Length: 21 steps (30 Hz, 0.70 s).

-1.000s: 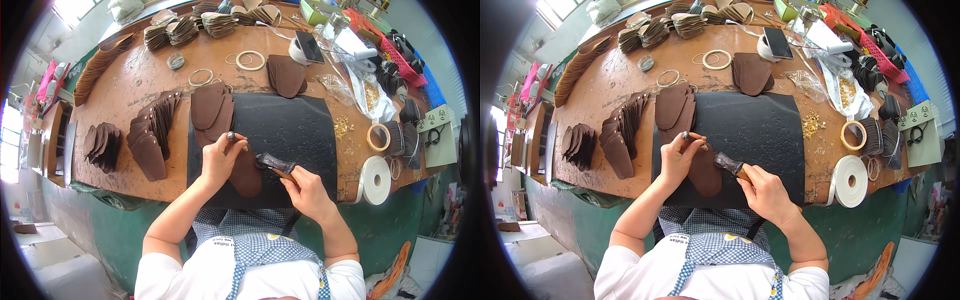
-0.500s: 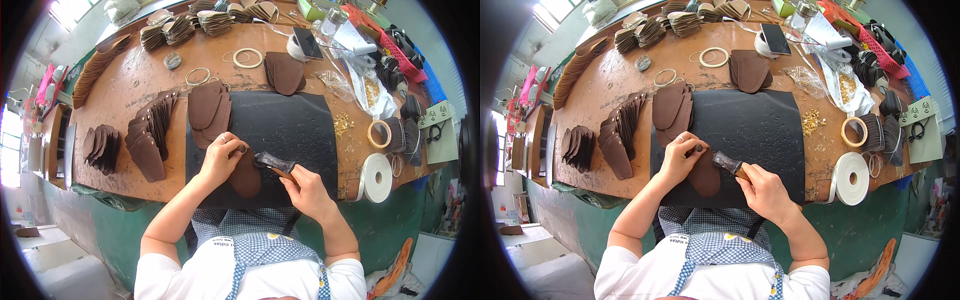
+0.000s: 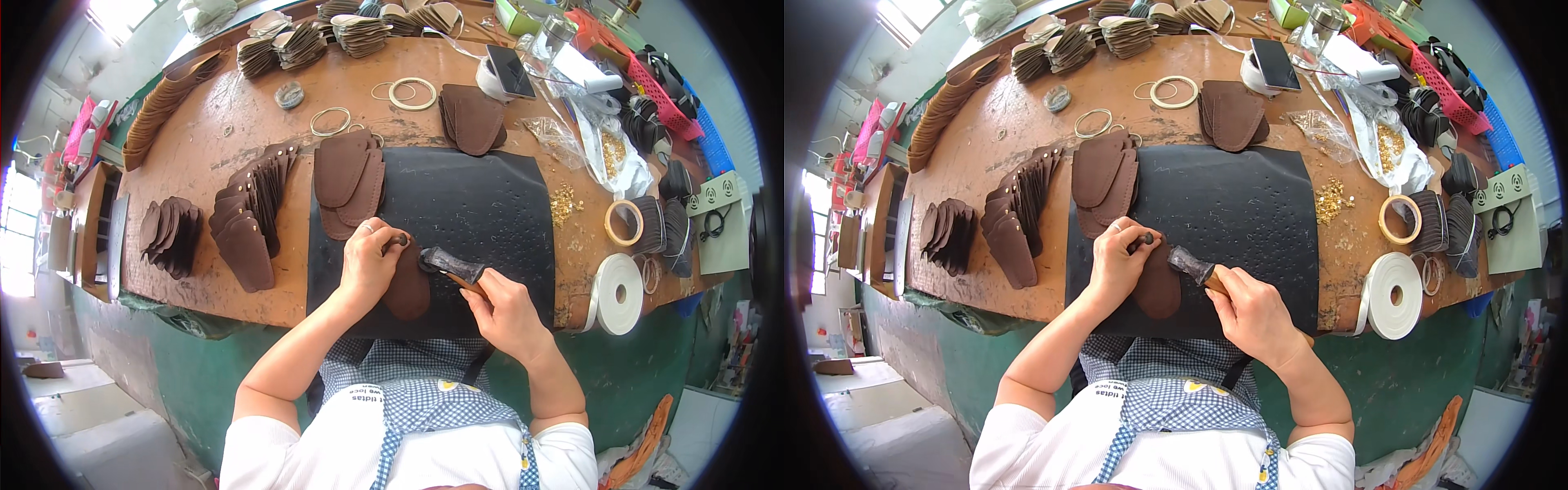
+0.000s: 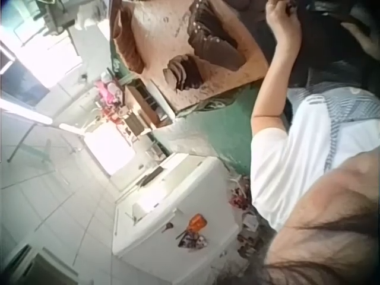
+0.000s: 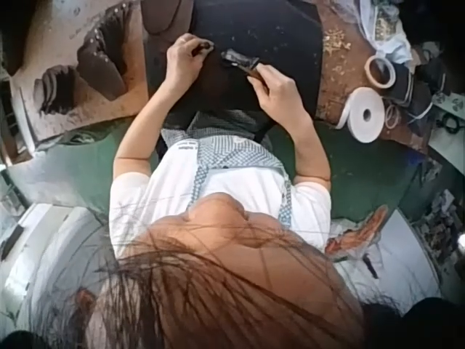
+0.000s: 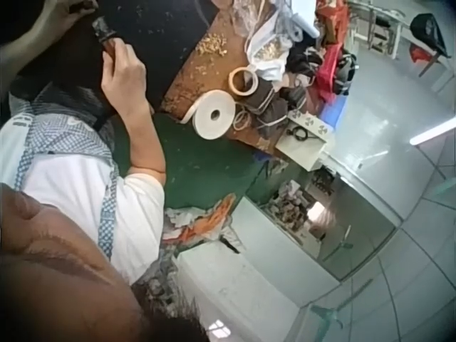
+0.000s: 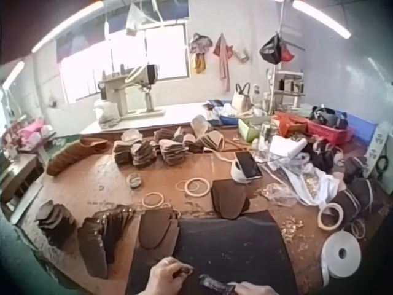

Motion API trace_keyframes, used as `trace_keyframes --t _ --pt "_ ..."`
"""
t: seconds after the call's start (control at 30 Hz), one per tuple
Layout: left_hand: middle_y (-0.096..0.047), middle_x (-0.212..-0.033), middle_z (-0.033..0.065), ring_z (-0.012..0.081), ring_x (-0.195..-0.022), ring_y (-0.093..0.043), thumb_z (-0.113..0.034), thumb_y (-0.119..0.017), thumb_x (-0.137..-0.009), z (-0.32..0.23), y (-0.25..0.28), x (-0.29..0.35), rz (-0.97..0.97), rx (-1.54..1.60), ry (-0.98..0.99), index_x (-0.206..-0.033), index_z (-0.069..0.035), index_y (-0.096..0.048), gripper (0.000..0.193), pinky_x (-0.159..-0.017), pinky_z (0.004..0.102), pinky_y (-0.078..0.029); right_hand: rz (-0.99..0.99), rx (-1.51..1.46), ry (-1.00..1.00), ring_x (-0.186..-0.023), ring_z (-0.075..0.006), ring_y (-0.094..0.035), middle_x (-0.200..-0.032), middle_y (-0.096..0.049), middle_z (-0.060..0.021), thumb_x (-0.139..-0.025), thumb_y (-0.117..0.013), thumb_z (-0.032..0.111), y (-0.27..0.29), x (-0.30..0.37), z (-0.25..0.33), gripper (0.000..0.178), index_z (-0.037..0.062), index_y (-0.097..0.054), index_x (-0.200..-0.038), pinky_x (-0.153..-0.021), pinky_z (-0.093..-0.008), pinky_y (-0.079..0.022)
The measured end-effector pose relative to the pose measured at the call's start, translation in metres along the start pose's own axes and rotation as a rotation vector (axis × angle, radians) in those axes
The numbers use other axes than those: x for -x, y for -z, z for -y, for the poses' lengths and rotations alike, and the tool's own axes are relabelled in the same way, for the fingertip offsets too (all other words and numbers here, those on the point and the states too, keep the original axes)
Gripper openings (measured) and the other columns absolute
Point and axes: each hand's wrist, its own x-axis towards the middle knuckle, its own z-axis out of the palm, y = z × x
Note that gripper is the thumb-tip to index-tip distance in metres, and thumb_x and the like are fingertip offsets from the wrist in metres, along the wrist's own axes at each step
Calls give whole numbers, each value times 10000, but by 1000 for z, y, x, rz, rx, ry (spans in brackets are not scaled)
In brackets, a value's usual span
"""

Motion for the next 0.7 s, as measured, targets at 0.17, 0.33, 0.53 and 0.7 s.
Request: trace_keyframes --t 0.17,0.33,0.53,0.7 --pt "-631 -843 69 171 -720 -620 32 -733 -819 3 -8 5 -90 -53 -43 -936 -9 -756 127 -670 288 -503 -10 20 17 -744 -366 -673 -906 -646 -184 -904 -654 40 1 0 2 267 -57 -589 -1143 -638 -410 -549" --pt "-603 -842 42 128 -749 -591 -10 -741 -825 -10 12 0 14 88 49 -1023 -26 -731 200 -695 260 -481 -14 15 11 -736 -368 -668 -902 -644 -188 -904 -655 42 -2 2 -3 268 -55 -590 -1145 -636 -413 -547" --pt "-649 -961 106 239 -893 -640 -21 -611 -961 16 43 14 -186 75 -24 -1089 -1 -650 135 -782 316 -507 -18 -6 9 -728 -368 -663 -896 -641 -186 -902 -655 42 -1 1 1 264 -54 -588 -1139 -626 -417 -539" --pt "-682 -1015 107 216 -871 -654 17 -695 -892 14 55 33 -267 -157 -51 -1035 16 -698 143 -736 306 -526 -5 -1 -10 -723 -364 -662 -880 -634 -181 -899 -657 39 0 0 0 255 -52 -587 -1127 -618 -415 -534"
